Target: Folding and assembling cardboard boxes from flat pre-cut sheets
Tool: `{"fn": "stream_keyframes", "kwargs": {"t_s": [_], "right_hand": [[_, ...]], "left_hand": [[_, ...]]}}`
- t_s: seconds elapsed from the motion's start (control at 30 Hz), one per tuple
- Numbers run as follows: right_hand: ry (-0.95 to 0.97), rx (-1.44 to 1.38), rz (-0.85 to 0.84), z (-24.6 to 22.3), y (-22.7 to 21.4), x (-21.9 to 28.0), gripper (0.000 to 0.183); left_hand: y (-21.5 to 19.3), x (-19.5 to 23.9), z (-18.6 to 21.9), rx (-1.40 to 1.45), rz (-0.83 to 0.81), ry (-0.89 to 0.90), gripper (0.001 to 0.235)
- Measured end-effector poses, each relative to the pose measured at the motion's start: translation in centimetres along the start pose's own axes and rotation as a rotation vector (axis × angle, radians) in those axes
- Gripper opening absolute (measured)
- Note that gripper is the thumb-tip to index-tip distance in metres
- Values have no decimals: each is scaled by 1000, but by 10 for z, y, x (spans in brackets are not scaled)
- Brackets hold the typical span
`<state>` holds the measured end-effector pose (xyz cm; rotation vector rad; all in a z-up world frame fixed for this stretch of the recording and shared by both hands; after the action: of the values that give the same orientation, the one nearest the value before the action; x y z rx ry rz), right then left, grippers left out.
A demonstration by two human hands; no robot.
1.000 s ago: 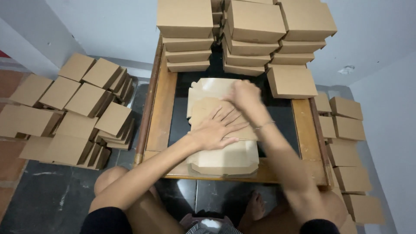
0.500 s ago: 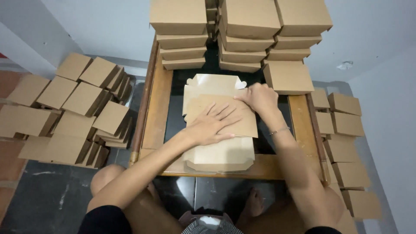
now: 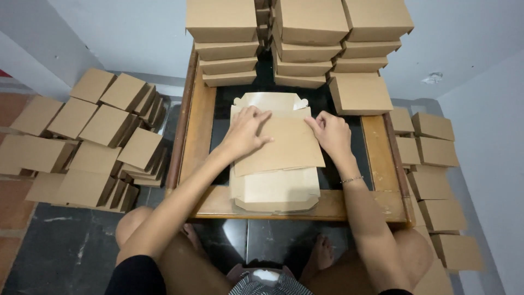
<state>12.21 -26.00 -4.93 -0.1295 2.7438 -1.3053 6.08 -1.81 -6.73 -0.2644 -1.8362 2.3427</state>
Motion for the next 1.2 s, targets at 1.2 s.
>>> {"fn": "stream_keyframes", "kwargs": {"t_s": [1.2], "right_hand": [[-394,-876,-29,-61,-18,32,14]], "left_hand": [[-21,17,-11,1677,342,-208,9]]}}
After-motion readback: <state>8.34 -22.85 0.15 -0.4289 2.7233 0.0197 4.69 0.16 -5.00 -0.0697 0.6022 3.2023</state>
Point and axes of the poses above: each hand's wrist, its own x-axis away from the middle knuckle, its own y-axis out of the palm, z = x × y, the point moved 6 cm from there along -x, towards the middle knuckle, and after that the axes turned 11 degrees about -x, right-handed, at the moved point
